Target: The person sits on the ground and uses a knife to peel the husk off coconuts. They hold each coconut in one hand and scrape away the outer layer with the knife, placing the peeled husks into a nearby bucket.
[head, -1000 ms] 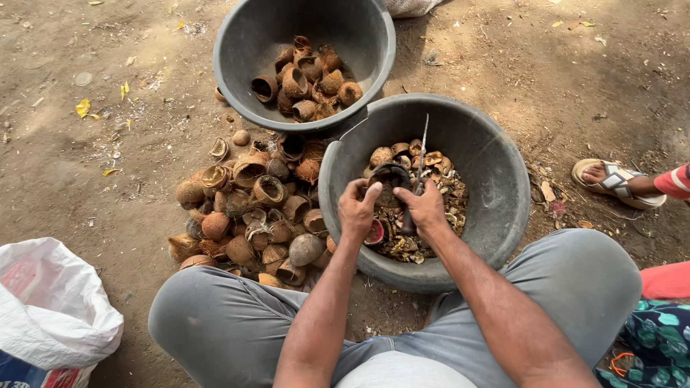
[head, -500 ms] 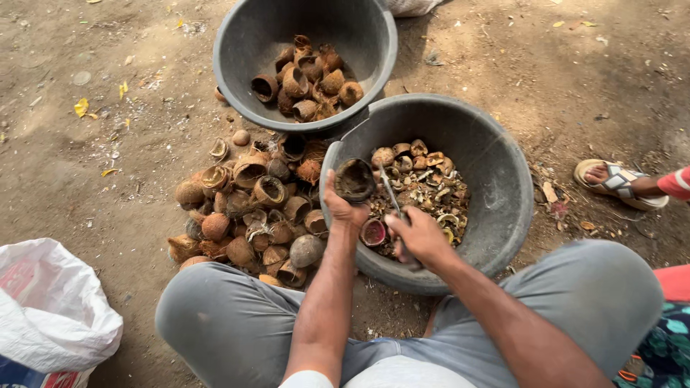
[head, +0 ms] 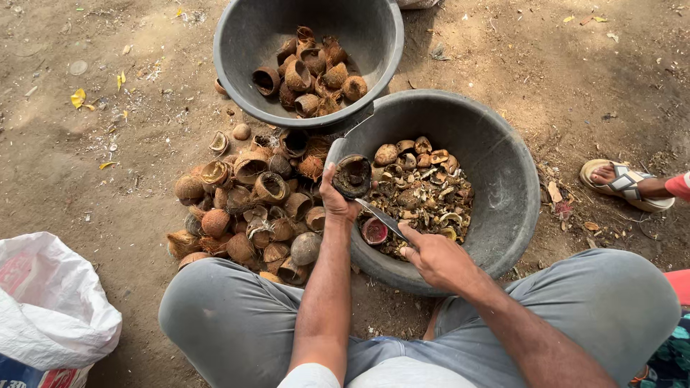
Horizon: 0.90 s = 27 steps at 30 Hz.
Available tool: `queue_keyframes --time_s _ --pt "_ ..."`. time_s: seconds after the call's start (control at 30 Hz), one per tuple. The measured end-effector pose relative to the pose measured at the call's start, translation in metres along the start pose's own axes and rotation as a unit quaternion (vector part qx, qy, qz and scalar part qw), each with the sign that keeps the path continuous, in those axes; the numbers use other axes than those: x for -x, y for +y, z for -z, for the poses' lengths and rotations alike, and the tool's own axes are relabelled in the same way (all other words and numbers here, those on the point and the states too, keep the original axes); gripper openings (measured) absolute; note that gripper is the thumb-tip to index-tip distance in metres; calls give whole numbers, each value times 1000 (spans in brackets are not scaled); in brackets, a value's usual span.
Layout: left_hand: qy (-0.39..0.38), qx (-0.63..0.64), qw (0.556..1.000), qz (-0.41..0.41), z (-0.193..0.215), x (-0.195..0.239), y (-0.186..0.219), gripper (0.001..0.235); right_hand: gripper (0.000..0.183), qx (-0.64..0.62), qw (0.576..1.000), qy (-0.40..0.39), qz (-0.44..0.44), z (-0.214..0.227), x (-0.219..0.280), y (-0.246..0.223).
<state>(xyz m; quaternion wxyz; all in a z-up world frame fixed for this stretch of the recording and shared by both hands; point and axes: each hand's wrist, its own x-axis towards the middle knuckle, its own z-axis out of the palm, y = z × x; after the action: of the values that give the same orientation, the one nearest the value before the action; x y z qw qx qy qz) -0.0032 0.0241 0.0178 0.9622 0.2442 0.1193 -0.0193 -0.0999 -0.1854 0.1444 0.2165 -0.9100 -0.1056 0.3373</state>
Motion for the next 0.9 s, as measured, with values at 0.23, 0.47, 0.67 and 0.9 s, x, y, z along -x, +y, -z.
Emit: queue_keyframes --time_s 0.23,0.47,0.67,0.9 --pt "-45 -43 997 42 9 -5 -8 47 62 -55 997 -33 -51 1 -5 -4" --pt "54 -103 993 19 7 0 -31 50 55 -109 993 26 26 -18 -23 11" --pt "205 -108 972 -25 -5 -2 -29 45 56 -287 954 -60 -62 -18 -25 2" --pt "235 -144 961 -9 -8 -8 -28 49 56 -236 968 -39 -78 -18 -21 -9"
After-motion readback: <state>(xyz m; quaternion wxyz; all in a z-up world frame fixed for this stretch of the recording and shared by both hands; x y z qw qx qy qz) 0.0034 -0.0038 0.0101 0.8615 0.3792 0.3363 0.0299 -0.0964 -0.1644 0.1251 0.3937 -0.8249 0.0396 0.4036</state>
